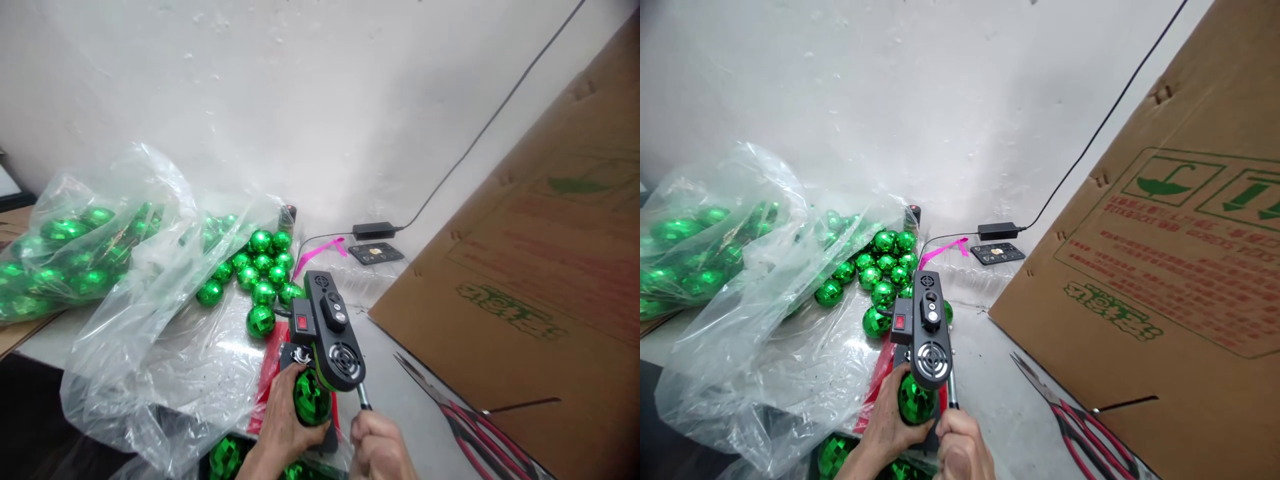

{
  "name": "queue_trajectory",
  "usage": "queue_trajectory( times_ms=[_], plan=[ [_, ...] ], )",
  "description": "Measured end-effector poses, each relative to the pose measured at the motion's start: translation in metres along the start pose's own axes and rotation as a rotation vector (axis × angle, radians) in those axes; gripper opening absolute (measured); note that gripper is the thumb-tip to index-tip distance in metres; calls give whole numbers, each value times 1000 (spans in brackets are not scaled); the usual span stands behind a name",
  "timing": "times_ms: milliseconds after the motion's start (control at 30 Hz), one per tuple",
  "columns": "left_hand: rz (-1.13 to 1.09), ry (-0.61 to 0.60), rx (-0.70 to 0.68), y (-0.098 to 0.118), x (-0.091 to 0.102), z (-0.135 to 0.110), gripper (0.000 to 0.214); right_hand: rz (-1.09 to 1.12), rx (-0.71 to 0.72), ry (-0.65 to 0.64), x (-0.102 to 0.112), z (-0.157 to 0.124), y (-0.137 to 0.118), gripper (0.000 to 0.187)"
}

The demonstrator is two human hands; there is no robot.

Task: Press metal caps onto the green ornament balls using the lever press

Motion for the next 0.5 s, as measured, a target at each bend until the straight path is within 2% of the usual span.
queue_trajectory(
  times_ms=[267, 433, 500],
  plan=[
    [-13, 18, -23, -11, -5, -4, 92, 88, 136, 38, -8, -15, 19, 52],
    [-8, -23, 1, 1, 2, 2, 86, 57, 41, -61, -2, 17, 2, 50],
    [-23, -55, 37, 5, 6, 5, 87, 74, -37, -47, -2, 37, -11, 47]
  ],
)
Point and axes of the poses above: each hand's wrist, its own z-axis towards the middle knuckle, its own x-axis out of the back of the hand, y = z × x, the point moved 1 cm from there along z, towards the middle knuckle
